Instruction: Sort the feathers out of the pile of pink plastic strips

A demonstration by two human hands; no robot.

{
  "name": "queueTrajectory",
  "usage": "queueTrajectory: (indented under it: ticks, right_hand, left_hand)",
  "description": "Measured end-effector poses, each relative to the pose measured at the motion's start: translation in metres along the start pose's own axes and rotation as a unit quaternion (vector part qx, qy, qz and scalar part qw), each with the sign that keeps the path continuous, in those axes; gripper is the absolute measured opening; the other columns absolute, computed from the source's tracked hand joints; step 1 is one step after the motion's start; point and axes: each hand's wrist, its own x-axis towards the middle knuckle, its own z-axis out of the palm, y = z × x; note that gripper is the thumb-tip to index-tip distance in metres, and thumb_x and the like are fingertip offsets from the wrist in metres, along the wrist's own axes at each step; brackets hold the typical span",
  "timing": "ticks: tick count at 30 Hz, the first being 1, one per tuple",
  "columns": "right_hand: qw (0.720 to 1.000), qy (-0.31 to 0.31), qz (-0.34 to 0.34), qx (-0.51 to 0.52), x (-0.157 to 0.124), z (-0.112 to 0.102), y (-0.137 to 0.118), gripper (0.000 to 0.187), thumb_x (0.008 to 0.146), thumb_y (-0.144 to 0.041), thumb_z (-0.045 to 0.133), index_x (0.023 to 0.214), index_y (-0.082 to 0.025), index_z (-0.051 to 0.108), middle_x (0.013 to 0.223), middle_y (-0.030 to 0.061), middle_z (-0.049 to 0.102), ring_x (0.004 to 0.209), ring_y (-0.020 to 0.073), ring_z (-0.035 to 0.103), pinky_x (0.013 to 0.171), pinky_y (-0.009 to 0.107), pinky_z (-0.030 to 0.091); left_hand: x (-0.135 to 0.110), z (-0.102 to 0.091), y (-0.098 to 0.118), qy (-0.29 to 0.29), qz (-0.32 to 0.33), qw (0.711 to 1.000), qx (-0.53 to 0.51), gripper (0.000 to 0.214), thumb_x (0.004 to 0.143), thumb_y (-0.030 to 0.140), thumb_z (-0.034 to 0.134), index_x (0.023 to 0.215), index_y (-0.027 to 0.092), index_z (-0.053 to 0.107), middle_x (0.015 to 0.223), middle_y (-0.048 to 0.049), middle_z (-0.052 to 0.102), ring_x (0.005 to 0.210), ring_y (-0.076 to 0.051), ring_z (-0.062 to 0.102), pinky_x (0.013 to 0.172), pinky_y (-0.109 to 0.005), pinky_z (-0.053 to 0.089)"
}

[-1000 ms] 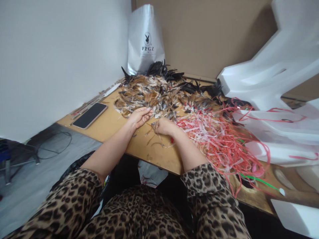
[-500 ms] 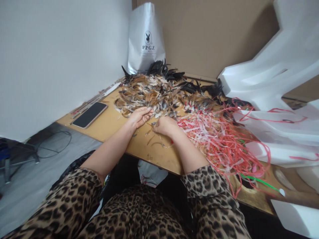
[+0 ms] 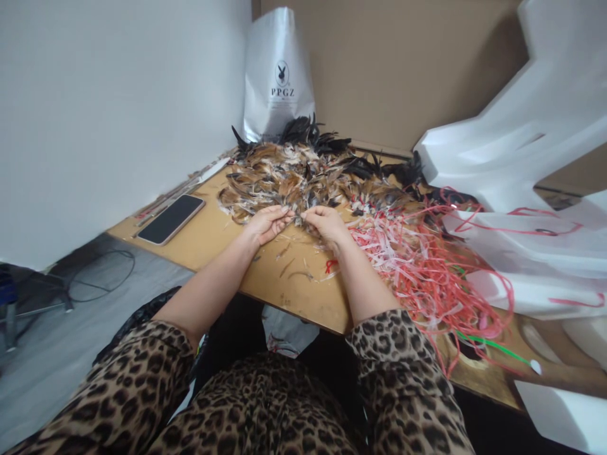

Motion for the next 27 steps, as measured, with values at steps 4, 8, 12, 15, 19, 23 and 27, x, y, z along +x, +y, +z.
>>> queueTrajectory:
  ticks: [4, 8, 12, 15, 19, 23, 27]
  right_hand:
    - [0.996, 0.003, -0.014, 0.090, 0.003, 0.002, 0.002, 0.027, 0.053, -0.035, 0.073, 0.063, -0.017, 0.056, 0.046, -0.0054, 0.048, 0.043, 0.0060, 0.040, 0.042, 0.019, 0.028]
    - [0.992, 0.060, -0.057, 0.096, 0.006, 0.006, 0.006, 0.025, 0.055, -0.035, 0.072, 0.064, -0.017, 0.058, 0.048, -0.0054, 0.050, 0.044, 0.0057, 0.040, 0.044, 0.020, 0.031]
    - [0.990, 0.081, -0.084, 0.085, 0.008, 0.015, 0.013, 0.023, 0.057, -0.037, 0.070, 0.064, -0.018, 0.058, 0.049, -0.0056, 0.050, 0.044, 0.0062, 0.040, 0.046, 0.021, 0.032]
    - [0.986, 0.095, -0.111, 0.076, 0.009, 0.021, 0.016, 0.021, 0.059, -0.036, 0.068, 0.064, -0.018, 0.059, 0.055, -0.0045, 0.054, 0.049, 0.0068, 0.043, 0.049, 0.021, 0.035]
    - [0.984, 0.105, -0.125, 0.066, 0.009, 0.025, 0.019, 0.019, 0.060, -0.035, 0.066, 0.065, -0.018, 0.059, 0.059, -0.0036, 0.056, 0.053, 0.0082, 0.046, 0.053, 0.022, 0.038]
    - [0.984, 0.115, -0.126, 0.058, 0.008, 0.027, 0.019, 0.019, 0.061, -0.035, 0.065, 0.065, -0.018, 0.059, 0.058, -0.0037, 0.055, 0.053, 0.0084, 0.046, 0.053, 0.022, 0.038]
    - [0.982, 0.123, -0.123, 0.076, 0.008, 0.027, 0.018, 0.019, 0.060, -0.034, 0.066, 0.065, -0.018, 0.058, 0.055, -0.0046, 0.053, 0.050, 0.0079, 0.044, 0.050, 0.022, 0.036]
  left_hand:
    - [-0.002, 0.001, 0.001, -0.009, -0.006, 1.000, -0.013, 0.006, 0.073, 0.010, 0.061, 0.079, 0.007, 0.060, 0.073, -0.0059, 0.067, 0.055, -0.005, 0.060, 0.047, -0.011, 0.043]
    - [-0.005, 0.003, -0.002, -0.053, -0.034, 0.998, -0.009, 0.004, 0.075, 0.008, 0.058, 0.078, 0.007, 0.061, 0.077, -0.0070, 0.067, 0.057, -0.006, 0.061, 0.046, -0.011, 0.044]
    - [-0.007, 0.006, -0.004, -0.073, -0.062, 0.995, 0.004, 0.006, 0.076, 0.008, 0.057, 0.080, 0.006, 0.061, 0.079, -0.0083, 0.068, 0.059, -0.007, 0.062, 0.046, -0.011, 0.044]
    - [-0.008, 0.007, -0.004, -0.067, -0.070, 0.995, 0.005, 0.007, 0.076, 0.007, 0.057, 0.082, 0.006, 0.061, 0.077, -0.0080, 0.067, 0.058, -0.006, 0.061, 0.045, -0.010, 0.043]
    - [-0.008, 0.008, -0.004, -0.066, -0.070, 0.995, 0.000, 0.007, 0.076, 0.006, 0.056, 0.081, 0.005, 0.061, 0.069, -0.0066, 0.066, 0.055, -0.006, 0.061, 0.045, -0.010, 0.042]
    - [-0.007, 0.008, -0.006, -0.074, -0.063, 0.995, 0.014, 0.005, 0.074, 0.007, 0.059, 0.078, 0.005, 0.060, 0.066, -0.0056, 0.064, 0.055, -0.005, 0.060, 0.048, -0.010, 0.043]
    - [-0.008, 0.007, -0.007, -0.081, -0.045, 0.994, 0.063, 0.009, 0.070, 0.012, 0.065, 0.074, 0.006, 0.059, 0.064, -0.0041, 0.064, 0.052, -0.004, 0.058, 0.050, -0.011, 0.044]
